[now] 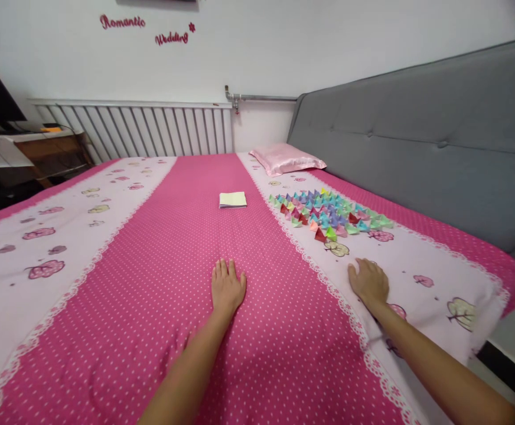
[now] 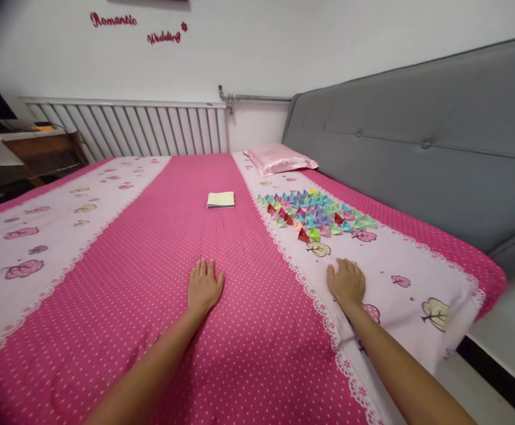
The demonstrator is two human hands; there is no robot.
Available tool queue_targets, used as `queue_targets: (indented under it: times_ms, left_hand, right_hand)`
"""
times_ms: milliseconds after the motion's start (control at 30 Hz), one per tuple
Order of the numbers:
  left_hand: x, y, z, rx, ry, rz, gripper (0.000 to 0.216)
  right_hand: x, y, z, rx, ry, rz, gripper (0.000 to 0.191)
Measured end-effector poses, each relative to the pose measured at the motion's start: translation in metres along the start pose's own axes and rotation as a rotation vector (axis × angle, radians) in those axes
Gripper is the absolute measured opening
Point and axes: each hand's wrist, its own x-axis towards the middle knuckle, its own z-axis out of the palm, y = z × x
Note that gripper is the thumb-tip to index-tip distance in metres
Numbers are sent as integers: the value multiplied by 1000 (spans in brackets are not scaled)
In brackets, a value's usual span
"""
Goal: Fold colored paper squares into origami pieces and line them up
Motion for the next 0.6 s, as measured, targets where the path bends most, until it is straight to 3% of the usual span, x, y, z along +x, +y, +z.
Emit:
queue_targets:
  times_ms: [600]
  left_hand:
    - [-2,5,0,-28,-3,2,65]
  right_hand:
    - [-2,3,-7,41,-20,12,44]
